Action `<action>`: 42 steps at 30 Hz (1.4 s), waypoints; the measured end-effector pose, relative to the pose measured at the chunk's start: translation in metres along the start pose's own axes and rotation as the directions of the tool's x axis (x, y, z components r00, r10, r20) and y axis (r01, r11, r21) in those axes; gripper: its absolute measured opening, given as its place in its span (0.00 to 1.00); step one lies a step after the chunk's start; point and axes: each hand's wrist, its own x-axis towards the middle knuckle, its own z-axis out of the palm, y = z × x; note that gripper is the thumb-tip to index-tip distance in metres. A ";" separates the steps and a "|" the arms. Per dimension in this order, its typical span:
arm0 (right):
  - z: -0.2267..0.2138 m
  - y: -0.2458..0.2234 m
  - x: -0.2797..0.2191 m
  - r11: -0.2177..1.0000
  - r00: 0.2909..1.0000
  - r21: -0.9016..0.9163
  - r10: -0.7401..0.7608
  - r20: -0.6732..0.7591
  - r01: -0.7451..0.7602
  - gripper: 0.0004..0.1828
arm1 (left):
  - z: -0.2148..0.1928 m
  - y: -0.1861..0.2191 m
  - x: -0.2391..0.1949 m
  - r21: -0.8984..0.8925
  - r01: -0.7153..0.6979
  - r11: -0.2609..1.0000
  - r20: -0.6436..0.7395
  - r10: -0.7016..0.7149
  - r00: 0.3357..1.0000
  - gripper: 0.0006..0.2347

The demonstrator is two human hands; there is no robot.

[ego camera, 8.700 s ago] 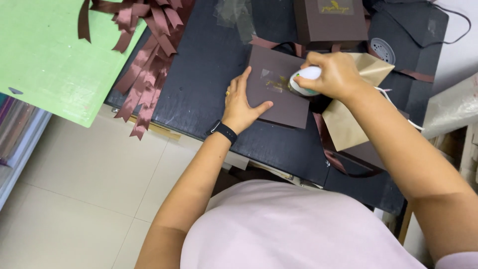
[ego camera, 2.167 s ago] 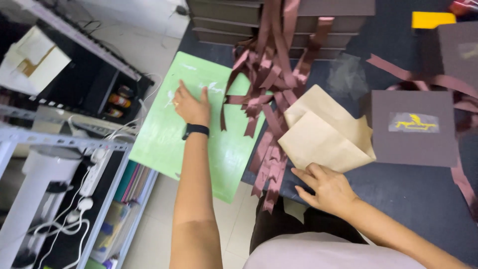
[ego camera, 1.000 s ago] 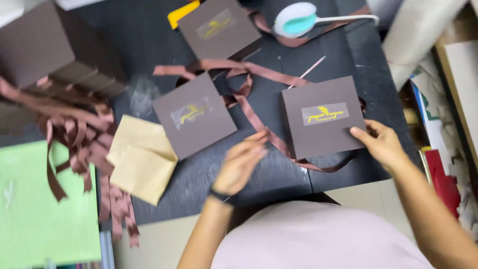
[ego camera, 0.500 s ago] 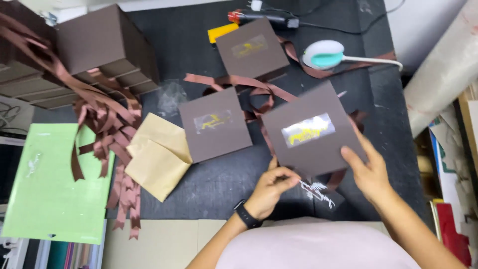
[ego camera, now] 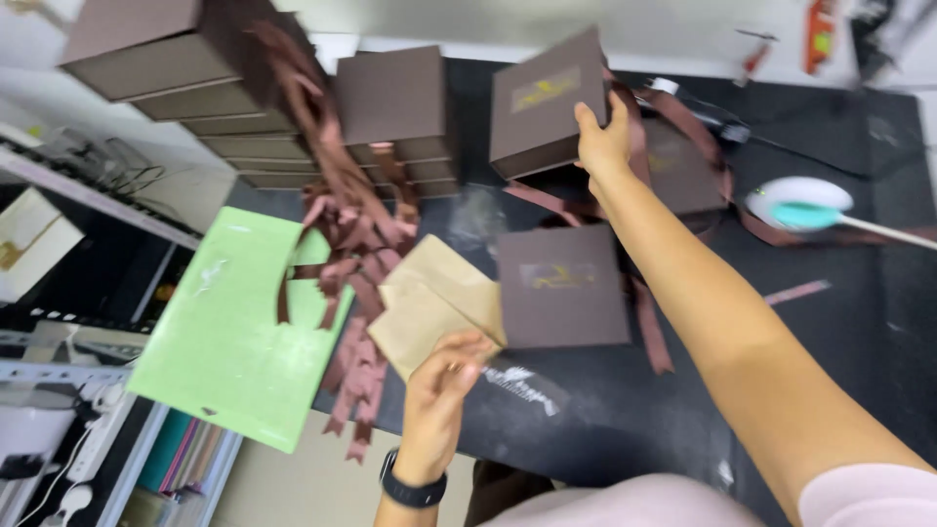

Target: Applying gold foil decals to the lids of brown gift boxes using a mini heat press tool and peeling off the transfer film.

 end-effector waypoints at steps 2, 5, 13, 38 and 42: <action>0.036 0.019 0.026 0.995 0.999 0.104 0.013 -0.031 -0.009 0.35 | -0.032 0.002 -0.011 0.000 -0.009 1.000 -0.146 0.009 0.989 0.02; 0.078 0.080 0.092 0.987 0.984 0.162 0.016 -0.177 0.014 0.34 | -0.070 0.007 -0.022 -0.017 -0.010 1.000 -0.241 0.006 0.971 0.02; 0.082 0.067 0.080 0.975 0.977 0.079 0.212 -0.030 -0.209 0.32 | -0.107 -0.013 -0.030 -0.111 0.120 0.987 -0.383 -0.153 0.911 0.02; 0.117 -0.033 -0.074 0.913 0.941 0.227 0.330 0.074 -0.338 0.45 | -0.118 -0.023 0.007 -0.169 0.128 0.977 -0.310 -0.176 0.934 0.04; 0.134 -0.040 -0.094 0.758 0.843 0.370 0.458 0.282 -0.536 0.48 | -0.101 -0.014 0.011 -0.170 0.147 0.974 -0.273 -0.190 0.943 0.03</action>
